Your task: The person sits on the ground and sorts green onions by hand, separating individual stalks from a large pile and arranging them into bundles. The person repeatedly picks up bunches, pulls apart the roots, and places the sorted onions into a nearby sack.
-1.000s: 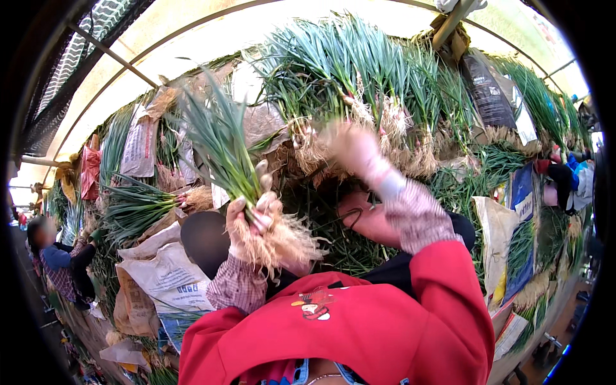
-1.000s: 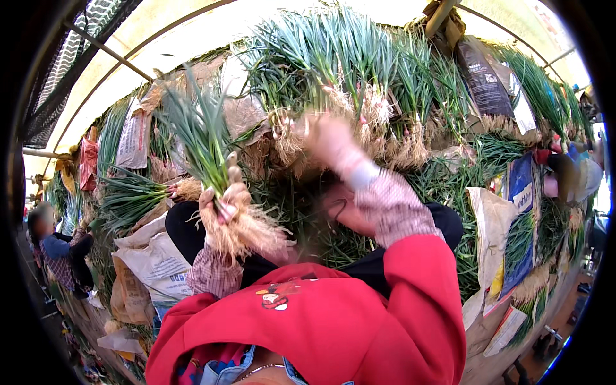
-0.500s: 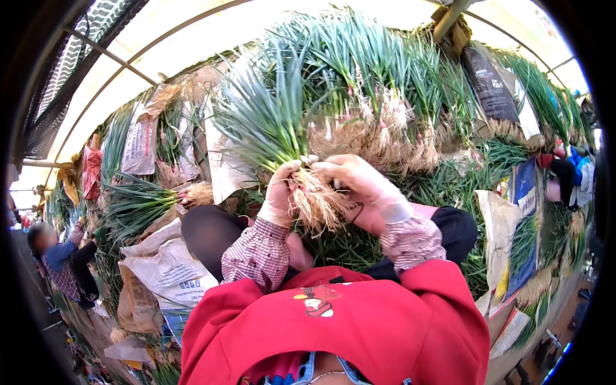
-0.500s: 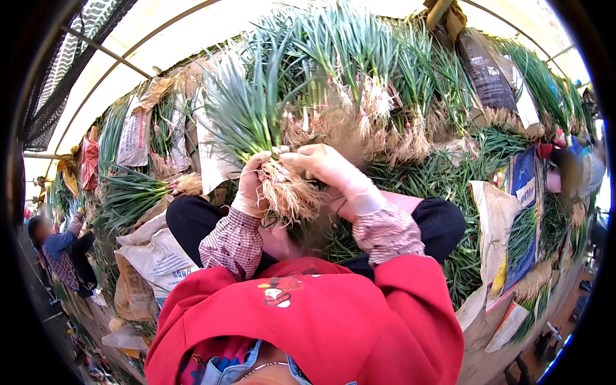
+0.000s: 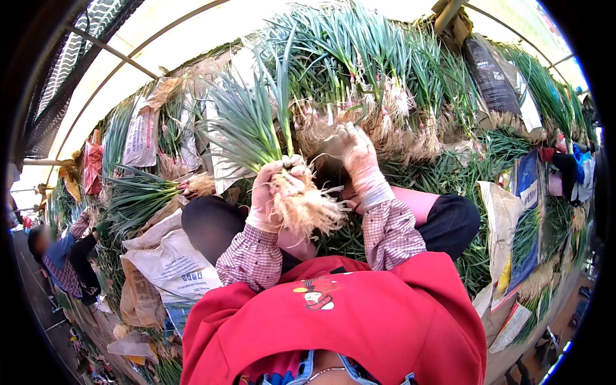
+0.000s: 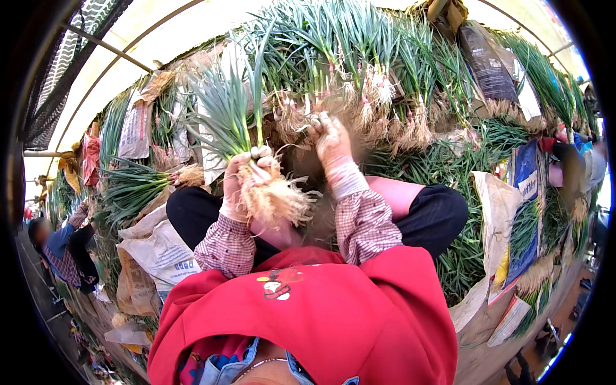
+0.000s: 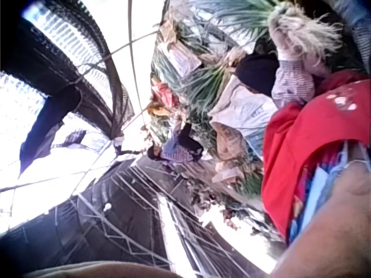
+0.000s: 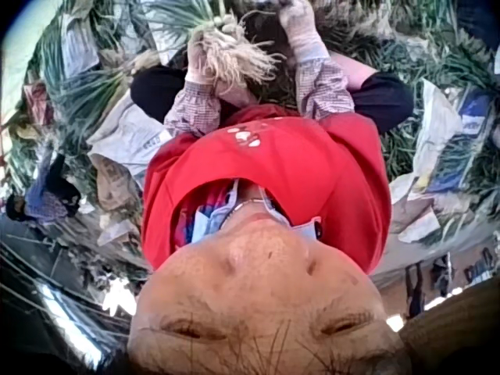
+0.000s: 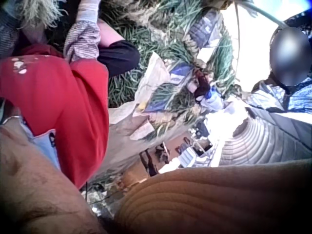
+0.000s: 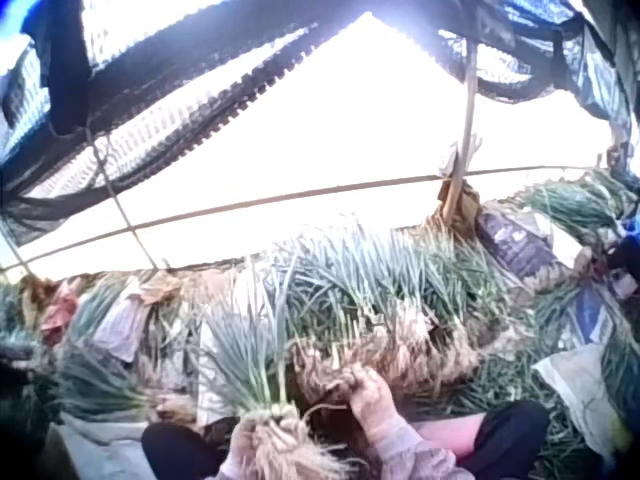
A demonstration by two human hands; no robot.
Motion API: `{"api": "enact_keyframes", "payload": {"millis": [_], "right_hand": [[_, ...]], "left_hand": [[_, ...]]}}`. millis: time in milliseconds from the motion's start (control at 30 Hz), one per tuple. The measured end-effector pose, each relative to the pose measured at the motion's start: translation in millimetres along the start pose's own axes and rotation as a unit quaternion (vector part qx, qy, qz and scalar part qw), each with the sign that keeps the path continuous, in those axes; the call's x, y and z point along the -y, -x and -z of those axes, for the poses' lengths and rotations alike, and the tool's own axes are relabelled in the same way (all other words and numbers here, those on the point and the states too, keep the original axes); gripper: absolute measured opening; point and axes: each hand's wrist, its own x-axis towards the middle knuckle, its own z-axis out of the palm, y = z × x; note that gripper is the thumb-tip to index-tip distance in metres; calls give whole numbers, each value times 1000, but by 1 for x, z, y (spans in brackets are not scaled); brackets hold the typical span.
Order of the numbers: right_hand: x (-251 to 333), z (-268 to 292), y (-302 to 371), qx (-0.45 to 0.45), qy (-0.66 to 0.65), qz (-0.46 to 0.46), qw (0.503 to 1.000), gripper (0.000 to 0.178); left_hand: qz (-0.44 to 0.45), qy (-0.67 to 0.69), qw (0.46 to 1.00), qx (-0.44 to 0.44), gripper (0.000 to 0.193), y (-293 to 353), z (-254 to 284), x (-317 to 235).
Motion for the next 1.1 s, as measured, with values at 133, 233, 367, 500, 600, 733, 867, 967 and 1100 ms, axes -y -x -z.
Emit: {"api": "enact_keyframes", "payload": {"millis": [133, 233, 367, 500, 600, 733, 867, 967, 1100], "right_hand": [[10, -63, 29, 271, 421, -140, 854, 32], [-29, -51, 21, 320, 500, 80, 801, 41], [-13, -63, 28, 242, 539, 19, 807, 39], [-24, -81, 49, 206, 244, -217, 922, 23], [-40, -63, 46, 269, 247, -172, 915, 25], [-22, -49, 38, 358, 502, -140, 775, 26], [0, -38, 60, 417, 588, -88, 688, 37], [41, -30, 77, 463, 690, -194, 522, 37], [88, -53, 26, 436, 854, -59, 280, 37]], "left_hand": [[15, 43, 999, -13, 16, 17, 3, 3], [9, 54, 998, 8, 19, 17, 6, 4], [-5, 81, 996, 41, 16, 23, 7, -5], [-12, 60, 998, -5, 23, 22, 8, -8], [-15, -1, 1000, -16, 26, 31, 6, -7], [23, -23, 995, -91, 24, 41, 7, -12], [144, -71, 979, -121, 36, 62, 13, -38], [37, -178, 975, -126, 42, 85, -30, -58], [-161, -201, 966, -31, 48, 74, -34, -93]]}}
